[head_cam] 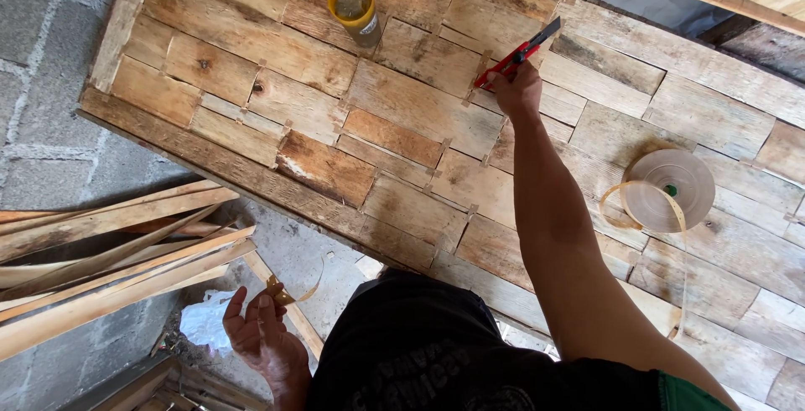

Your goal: Patching gaps in a wooden surface using thin wood strips, glue, and a utility knife.

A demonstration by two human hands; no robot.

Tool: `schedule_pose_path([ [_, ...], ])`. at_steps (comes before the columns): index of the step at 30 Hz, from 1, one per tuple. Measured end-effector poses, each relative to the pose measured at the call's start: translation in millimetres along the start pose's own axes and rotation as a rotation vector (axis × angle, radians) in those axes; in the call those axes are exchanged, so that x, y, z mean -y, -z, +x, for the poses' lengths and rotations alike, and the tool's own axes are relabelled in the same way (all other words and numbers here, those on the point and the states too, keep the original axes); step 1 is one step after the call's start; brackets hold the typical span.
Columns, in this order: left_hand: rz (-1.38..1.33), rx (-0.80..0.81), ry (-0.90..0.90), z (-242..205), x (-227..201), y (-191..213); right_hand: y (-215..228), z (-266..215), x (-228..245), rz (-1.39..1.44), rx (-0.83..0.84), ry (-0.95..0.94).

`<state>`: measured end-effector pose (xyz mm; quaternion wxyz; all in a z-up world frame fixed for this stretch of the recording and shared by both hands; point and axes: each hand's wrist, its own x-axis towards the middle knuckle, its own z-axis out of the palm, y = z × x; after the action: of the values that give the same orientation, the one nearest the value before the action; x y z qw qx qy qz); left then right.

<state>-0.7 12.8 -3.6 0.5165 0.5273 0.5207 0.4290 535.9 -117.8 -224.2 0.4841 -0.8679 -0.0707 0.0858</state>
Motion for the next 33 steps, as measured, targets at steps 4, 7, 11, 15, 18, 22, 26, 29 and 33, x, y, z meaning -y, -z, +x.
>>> schedule_pose_path([
  [4, -0.008, -0.009, 0.015, -2, 0, -1, -3, -2, -4, 0.258, -0.018, -0.081],
  [7, -0.009, -0.007, 0.027, -2, -1, -1, 3, -4, 2, 0.042, 0.019, 0.018],
  [11, -0.013, -0.009, 0.019, -2, 2, -1, 0, -5, -7, 0.213, 0.071, -0.027],
  [15, -0.025, -0.016, 0.03, -5, -1, 0, -3, 2, -20, 0.18, 0.126, 0.027],
  [18, -0.004, -0.019, 0.046, -4, -3, -4, -4, -6, -4, 0.127, -0.03, -0.026],
  [22, -0.014, -0.008, 0.028, -4, 2, -1, -11, -1, -2, 0.067, -0.052, -0.07],
  [26, -0.064, -0.004, 0.021, -5, 3, 1, -15, -3, 5, -0.066, -0.081, -0.132],
  [29, -0.06, -0.01, 0.024, -3, 4, 1, -17, 1, 0, -0.015, -0.141, -0.149],
  [33, -0.052, -0.014, 0.028, -7, 3, 5, -20, 1, 1, 0.009, -0.233, -0.072],
])
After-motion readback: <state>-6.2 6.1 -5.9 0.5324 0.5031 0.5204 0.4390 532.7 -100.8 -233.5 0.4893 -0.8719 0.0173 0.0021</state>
